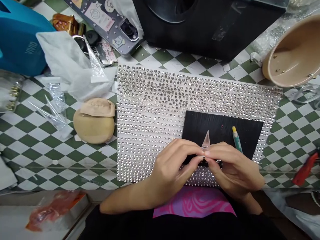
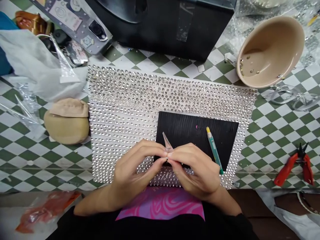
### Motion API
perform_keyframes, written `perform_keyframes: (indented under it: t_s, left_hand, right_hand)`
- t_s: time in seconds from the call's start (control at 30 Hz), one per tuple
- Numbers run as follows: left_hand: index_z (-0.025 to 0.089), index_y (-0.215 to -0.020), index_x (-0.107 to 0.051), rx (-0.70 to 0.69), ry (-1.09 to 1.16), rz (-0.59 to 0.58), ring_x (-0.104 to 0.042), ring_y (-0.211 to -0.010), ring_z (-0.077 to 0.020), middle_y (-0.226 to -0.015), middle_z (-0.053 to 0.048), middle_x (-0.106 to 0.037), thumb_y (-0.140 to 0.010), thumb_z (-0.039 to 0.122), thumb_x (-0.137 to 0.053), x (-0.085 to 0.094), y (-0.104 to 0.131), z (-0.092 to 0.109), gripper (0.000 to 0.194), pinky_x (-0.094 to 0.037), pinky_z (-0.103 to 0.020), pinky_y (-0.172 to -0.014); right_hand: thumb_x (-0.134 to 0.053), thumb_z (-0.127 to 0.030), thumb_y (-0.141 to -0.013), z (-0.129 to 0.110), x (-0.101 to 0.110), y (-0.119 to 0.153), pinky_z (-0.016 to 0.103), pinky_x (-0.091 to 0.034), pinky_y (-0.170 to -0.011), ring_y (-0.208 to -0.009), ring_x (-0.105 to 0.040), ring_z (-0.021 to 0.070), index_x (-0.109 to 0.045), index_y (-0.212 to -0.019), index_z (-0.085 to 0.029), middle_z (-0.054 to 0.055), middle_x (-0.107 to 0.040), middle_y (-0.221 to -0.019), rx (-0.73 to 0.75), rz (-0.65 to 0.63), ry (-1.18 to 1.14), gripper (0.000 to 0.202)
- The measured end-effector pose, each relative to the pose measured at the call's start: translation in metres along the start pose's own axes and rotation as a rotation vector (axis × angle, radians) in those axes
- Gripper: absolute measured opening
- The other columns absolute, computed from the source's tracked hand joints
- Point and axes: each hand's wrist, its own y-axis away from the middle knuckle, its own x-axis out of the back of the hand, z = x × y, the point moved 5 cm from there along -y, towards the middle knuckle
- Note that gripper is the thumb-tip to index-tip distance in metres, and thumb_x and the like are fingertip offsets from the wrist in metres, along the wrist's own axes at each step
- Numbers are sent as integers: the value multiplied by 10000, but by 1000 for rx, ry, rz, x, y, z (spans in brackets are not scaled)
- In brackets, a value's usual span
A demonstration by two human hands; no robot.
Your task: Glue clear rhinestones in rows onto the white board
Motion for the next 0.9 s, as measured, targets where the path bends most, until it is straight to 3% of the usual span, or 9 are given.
perform_keyframes:
  t_s: [0.4,0.6,0.77,0.9]
  left_hand:
    - [98,-922,-615,-26,41,23,-626,-862,-104,-868,-63,-672,-800,7,-635,1,-1,1,154,-526,-218,-779]
    - [147,-826,-555,51,143,40,-617,-764,-112,-797,-30,-634,-805,40,-626,-1,2,-4,130,-514,-245,-675]
    - [178,-836,-533,196,317,9,-594,-742,-85,-789,2,-588,-845,83,-595,-1,3,-7,114,-503,-204,-657]
    - [185,-857,-535,185,342,21,-586,-750,-70,-794,16,-576,-849,73,-598,-1,5,-4,129,-499,-172,-660]
  right_hand:
    - [-644,6,-713,1,2,2,308,-581,-674,-824,-657,154,-651,-1087,-207,53,-674,-940,13,53,25,431]
    - [-623,47,-697,1,2,3,321,-576,-646,-808,-663,161,-619,-1104,-217,36,-681,-918,15,96,-143,485]
    - [-636,12,-734,-8,1,0,277,-569,-653,-805,-665,138,-619,-1115,-208,35,-686,-884,68,24,-23,440]
    - [-615,-24,-774,-16,4,-1,248,-578,-671,-828,-667,128,-632,-1064,-210,35,-691,-880,105,12,103,345]
